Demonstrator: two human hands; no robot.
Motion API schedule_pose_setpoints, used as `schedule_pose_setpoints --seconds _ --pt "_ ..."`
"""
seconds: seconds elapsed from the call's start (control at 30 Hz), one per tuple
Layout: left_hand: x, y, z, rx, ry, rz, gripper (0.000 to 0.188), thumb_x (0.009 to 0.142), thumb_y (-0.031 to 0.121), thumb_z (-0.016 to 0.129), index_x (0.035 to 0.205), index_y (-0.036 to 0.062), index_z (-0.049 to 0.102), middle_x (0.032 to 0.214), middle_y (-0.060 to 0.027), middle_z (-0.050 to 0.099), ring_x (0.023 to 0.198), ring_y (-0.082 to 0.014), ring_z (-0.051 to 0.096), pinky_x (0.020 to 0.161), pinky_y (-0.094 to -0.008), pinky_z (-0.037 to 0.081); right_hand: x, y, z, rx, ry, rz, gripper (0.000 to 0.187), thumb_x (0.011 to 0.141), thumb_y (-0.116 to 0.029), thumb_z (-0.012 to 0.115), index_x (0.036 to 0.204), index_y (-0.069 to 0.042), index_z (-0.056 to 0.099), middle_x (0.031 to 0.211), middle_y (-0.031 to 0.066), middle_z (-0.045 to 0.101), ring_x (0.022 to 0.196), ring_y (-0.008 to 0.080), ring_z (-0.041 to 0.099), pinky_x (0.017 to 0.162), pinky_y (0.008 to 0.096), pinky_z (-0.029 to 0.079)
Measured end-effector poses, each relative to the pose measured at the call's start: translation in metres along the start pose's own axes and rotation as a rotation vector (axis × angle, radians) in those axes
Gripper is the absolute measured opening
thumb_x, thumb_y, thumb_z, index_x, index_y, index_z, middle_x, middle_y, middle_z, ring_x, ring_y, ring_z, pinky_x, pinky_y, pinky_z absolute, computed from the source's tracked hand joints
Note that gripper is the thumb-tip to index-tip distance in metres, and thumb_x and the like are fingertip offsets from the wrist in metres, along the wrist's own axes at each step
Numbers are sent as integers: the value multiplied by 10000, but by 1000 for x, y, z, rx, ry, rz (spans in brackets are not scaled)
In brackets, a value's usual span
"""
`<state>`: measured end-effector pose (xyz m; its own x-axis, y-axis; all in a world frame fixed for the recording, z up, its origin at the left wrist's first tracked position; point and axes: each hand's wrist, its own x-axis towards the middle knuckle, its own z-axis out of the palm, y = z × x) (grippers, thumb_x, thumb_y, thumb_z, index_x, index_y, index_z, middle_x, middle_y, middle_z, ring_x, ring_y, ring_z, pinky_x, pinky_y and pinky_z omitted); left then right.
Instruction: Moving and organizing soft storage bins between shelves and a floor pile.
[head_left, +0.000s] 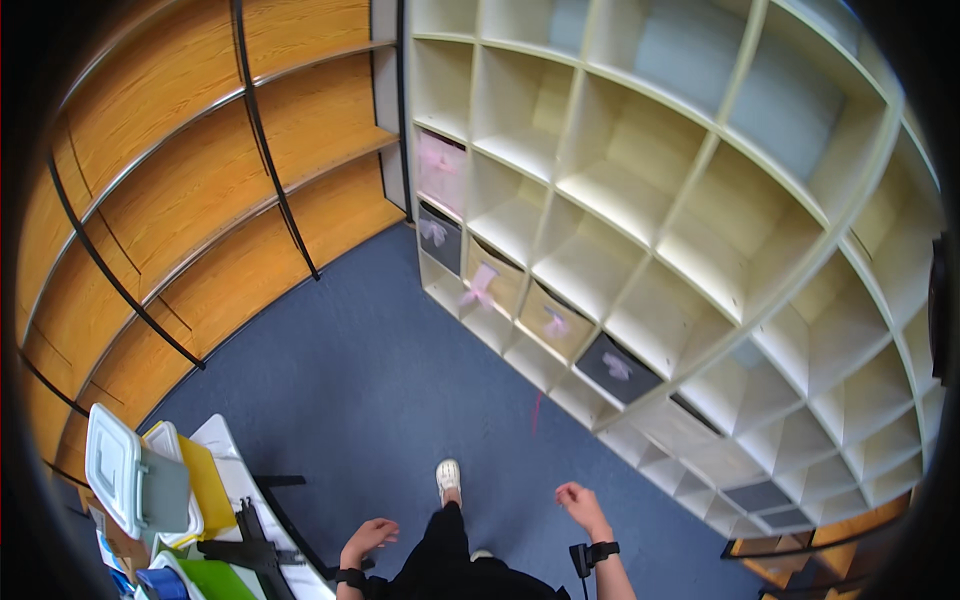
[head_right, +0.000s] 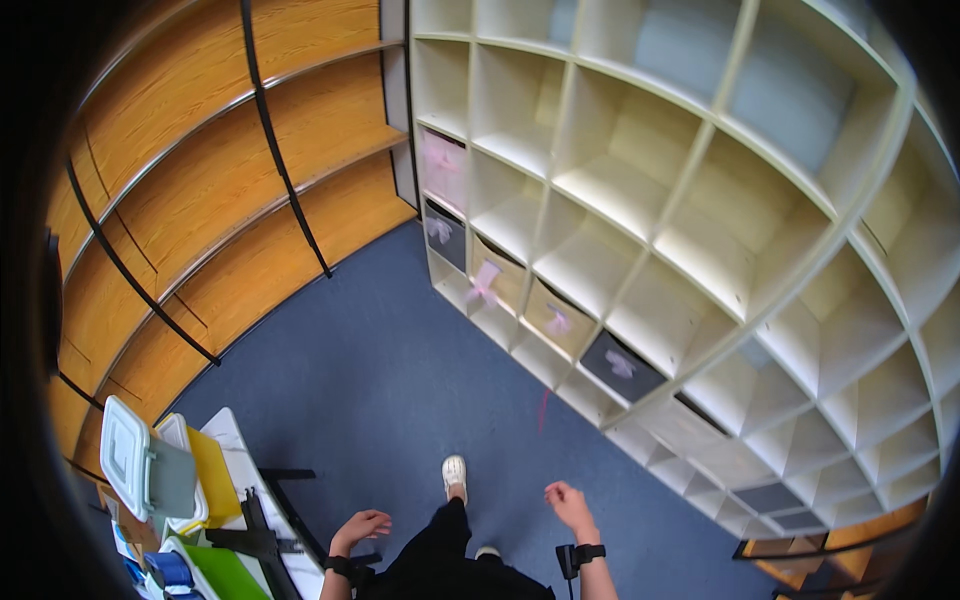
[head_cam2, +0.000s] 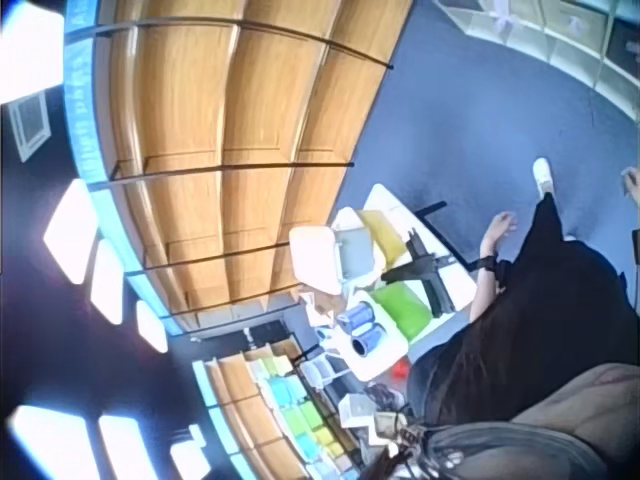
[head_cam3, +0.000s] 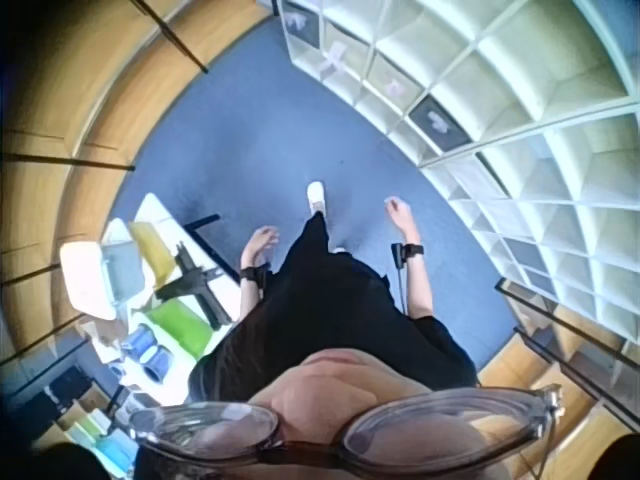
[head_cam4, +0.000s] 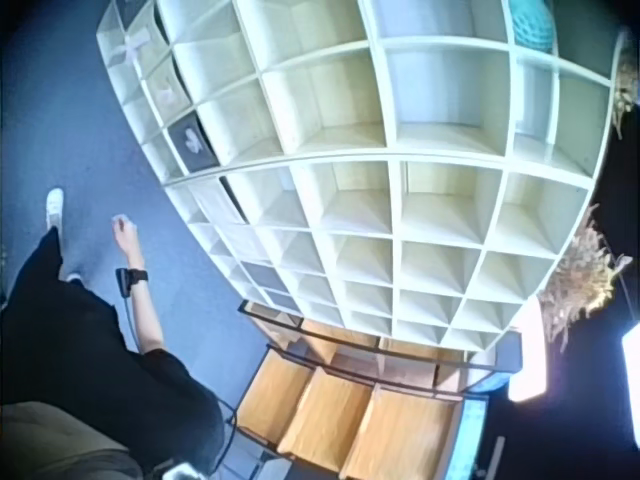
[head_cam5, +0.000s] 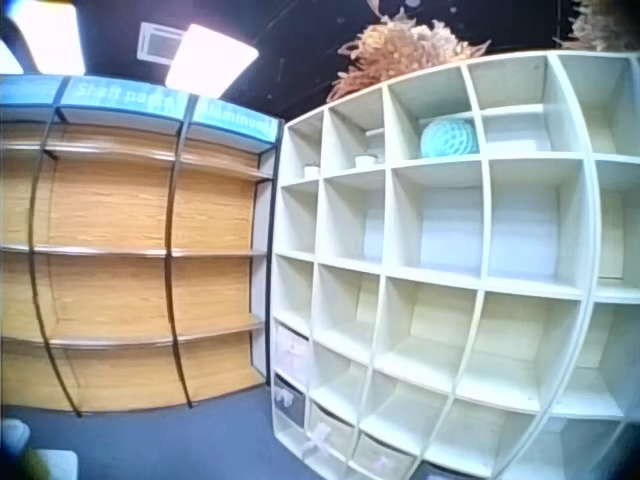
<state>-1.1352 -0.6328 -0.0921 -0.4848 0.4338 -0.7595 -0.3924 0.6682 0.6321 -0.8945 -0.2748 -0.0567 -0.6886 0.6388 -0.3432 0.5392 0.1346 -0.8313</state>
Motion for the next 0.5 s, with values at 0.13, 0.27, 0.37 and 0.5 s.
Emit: schedule_pose_setpoints --seconds 0.13,0.27,0.37,0.5 --pt "58 49 -47 -114 190 85 250 741 199 505 851 -13 580 750 -86 613 738 -165 594 639 -287 452 92 -39 11 -267 -155 -11 211 761 -153 510 913 -8 536 784 139 603 745 248 593 678 319 458" --pt "115 107 -81 195 439 166 262 706 210 533 830 -14 588 753 -153 611 753 -262 596 673 -331 460 173 -72 10 -374 -107 -73 250 744 -166 529 932 -1 525 812 155 599 766 279 589 692 343 456" --pt "149 172 -95 363 402 227 282 693 210 545 861 -12 587 806 -171 607 795 -283 587 712 -336 457 224 -87 -3 -286 -59 -47 271 740 -166 533 948 6 514 837 158 595 777 287 588 696 345 455" --pt "182 265 -95 266 309 355 329 701 239 567 924 -2 569 889 -165 597 865 -262 573 751 -323 447 270 -106 5 -236 -21 -18 300 763 -124 511 1008 36 445 852 121 573 723 193 593 642 288 457"
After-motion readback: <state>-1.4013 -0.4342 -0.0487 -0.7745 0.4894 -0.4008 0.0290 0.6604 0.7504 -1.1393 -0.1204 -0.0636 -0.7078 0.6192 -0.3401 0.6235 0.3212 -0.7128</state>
